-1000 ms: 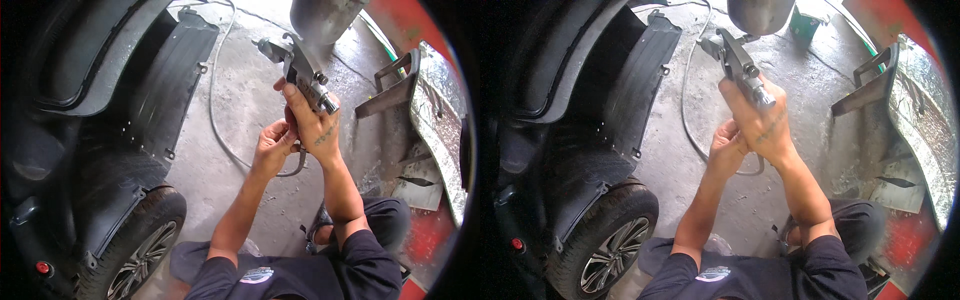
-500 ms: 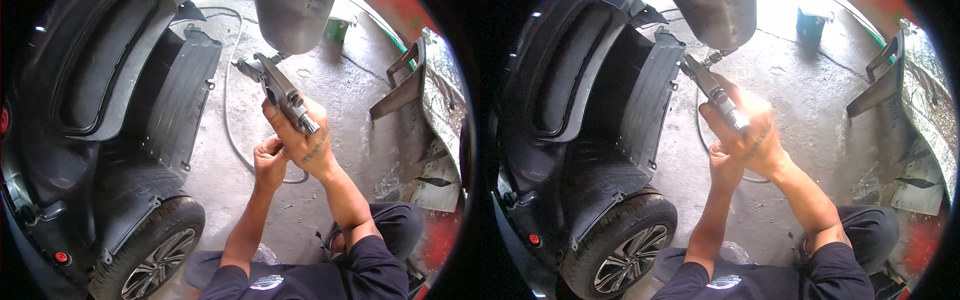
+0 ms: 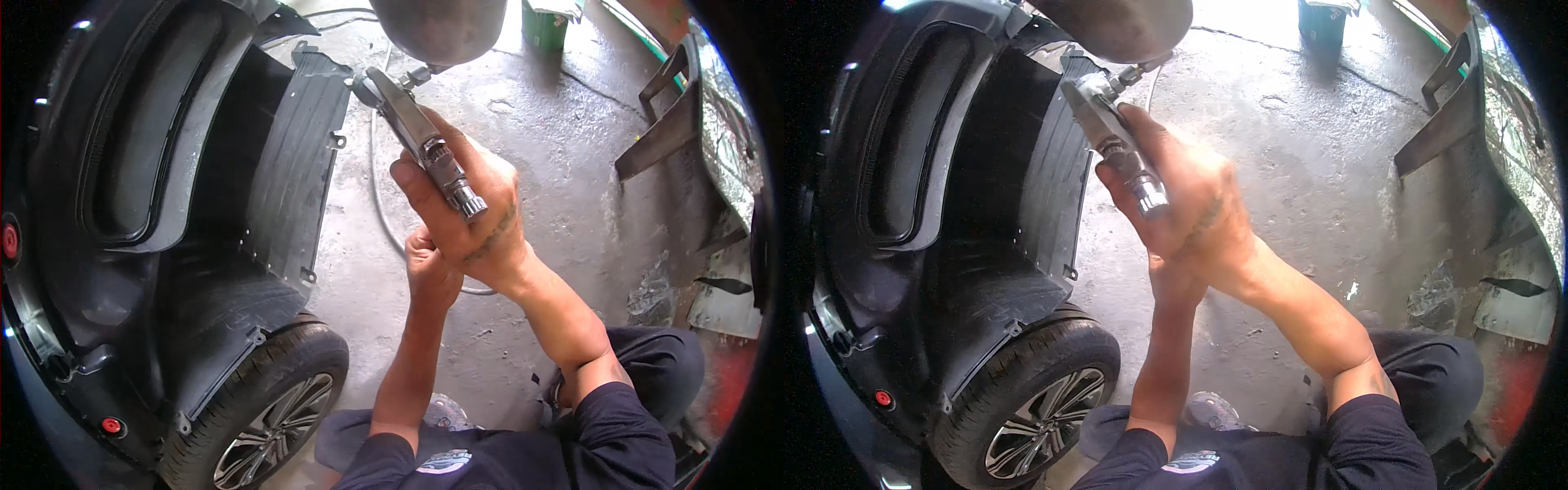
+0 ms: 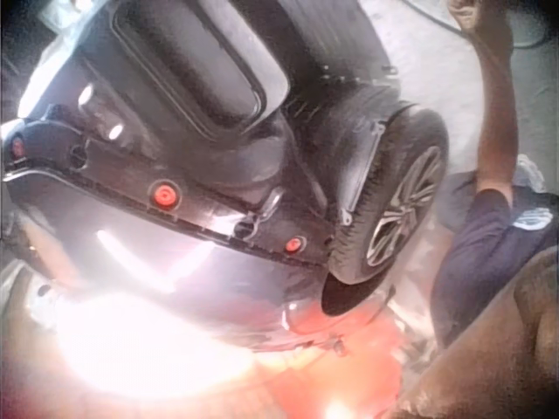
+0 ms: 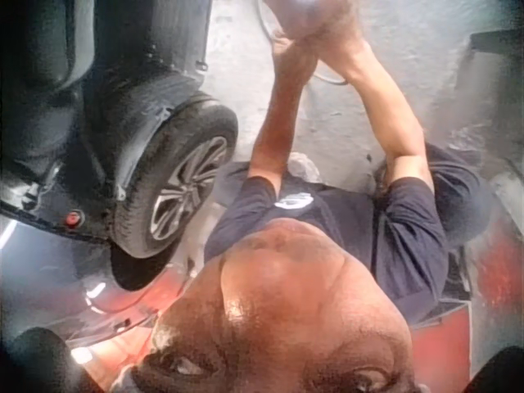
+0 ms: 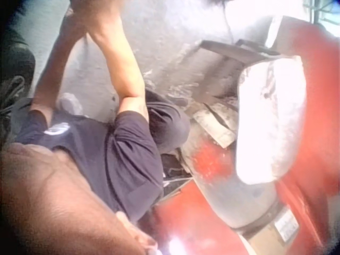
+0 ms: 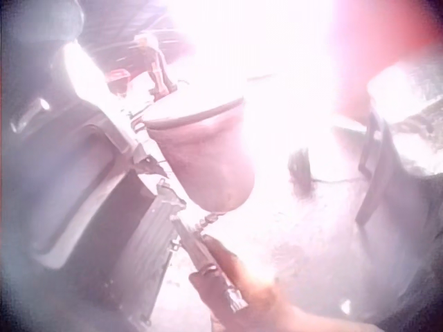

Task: The person adjusts and tests a paint spray gun by hand, sprays near a vehicle wheel well, and repositions a reflective insulation pad on the floor.

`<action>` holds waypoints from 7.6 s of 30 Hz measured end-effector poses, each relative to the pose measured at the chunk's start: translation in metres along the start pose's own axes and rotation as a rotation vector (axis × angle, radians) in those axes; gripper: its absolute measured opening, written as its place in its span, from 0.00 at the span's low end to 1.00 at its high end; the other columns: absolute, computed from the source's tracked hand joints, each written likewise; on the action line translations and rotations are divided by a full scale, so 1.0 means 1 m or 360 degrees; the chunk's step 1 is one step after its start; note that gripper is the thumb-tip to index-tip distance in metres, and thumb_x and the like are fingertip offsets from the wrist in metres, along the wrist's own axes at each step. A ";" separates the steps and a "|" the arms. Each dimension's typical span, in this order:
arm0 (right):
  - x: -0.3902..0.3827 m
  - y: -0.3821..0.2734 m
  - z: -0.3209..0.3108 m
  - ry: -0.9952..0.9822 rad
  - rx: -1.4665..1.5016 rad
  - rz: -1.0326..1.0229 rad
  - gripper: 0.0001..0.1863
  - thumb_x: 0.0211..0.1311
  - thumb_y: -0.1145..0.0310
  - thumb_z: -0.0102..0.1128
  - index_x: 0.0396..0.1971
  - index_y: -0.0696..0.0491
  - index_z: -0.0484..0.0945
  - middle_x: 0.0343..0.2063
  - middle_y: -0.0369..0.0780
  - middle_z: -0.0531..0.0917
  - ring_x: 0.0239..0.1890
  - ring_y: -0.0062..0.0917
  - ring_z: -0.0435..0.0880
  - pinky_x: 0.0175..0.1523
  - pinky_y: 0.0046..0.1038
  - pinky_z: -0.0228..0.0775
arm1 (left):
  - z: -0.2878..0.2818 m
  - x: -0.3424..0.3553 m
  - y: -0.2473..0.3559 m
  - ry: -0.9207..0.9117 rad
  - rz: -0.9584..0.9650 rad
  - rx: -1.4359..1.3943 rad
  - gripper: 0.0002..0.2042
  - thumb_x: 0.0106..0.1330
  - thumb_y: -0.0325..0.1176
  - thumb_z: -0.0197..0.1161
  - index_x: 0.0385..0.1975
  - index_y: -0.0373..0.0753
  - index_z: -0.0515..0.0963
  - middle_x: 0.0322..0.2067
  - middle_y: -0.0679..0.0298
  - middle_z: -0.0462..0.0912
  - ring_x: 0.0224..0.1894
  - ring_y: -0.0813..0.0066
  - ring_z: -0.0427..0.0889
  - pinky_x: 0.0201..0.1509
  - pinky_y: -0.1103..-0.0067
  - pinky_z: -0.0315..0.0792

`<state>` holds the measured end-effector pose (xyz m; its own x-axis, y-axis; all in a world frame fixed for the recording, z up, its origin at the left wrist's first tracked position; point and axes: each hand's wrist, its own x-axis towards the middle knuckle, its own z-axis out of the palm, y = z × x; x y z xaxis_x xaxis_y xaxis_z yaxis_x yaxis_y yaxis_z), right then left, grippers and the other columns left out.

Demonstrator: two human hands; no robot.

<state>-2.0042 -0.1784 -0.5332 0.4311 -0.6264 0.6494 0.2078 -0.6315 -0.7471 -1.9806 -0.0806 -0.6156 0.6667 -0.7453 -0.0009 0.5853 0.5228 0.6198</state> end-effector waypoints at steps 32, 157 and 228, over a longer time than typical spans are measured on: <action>0.017 0.015 -0.018 -0.0010 -0.0012 -0.0403 0.22 0.60 0.70 0.71 0.52 0.62 0.80 0.31 0.47 0.86 0.30 0.36 0.87 0.36 0.31 0.77 | 0.022 0.002 -0.005 0.0294 0.0181 0.0482 0.11 0.69 0.26 0.69 0.45 0.27 0.79 0.43 0.58 0.86 0.44 0.78 0.84 0.49 0.82 0.80; 0.038 0.156 0.127 0.0347 0.1379 0.0174 0.10 0.53 0.62 0.73 0.32 0.50 0.84 0.24 0.41 0.85 0.33 0.38 0.88 0.39 0.37 0.81 | 0.199 -0.048 0.340 -0.0013 0.1391 0.5540 0.30 0.81 0.56 0.41 0.71 0.38 0.62 0.75 0.45 0.50 0.78 0.44 0.48 0.76 0.46 0.53; 0.038 0.149 0.144 0.0368 0.1401 0.0126 0.10 0.51 0.64 0.72 0.26 0.54 0.82 0.22 0.43 0.84 0.31 0.39 0.87 0.37 0.40 0.80 | 0.195 -0.047 0.336 0.0161 0.1463 0.5702 0.34 0.80 0.61 0.36 0.72 0.38 0.61 0.74 0.44 0.52 0.75 0.43 0.55 0.74 0.47 0.56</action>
<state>-1.8301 -0.2305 -0.6408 0.3057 -0.7890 0.5329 0.8207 -0.0654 -0.5676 -1.9057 0.0496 -0.2541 0.3294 -0.8924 0.3083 -0.1441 -0.3702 -0.9177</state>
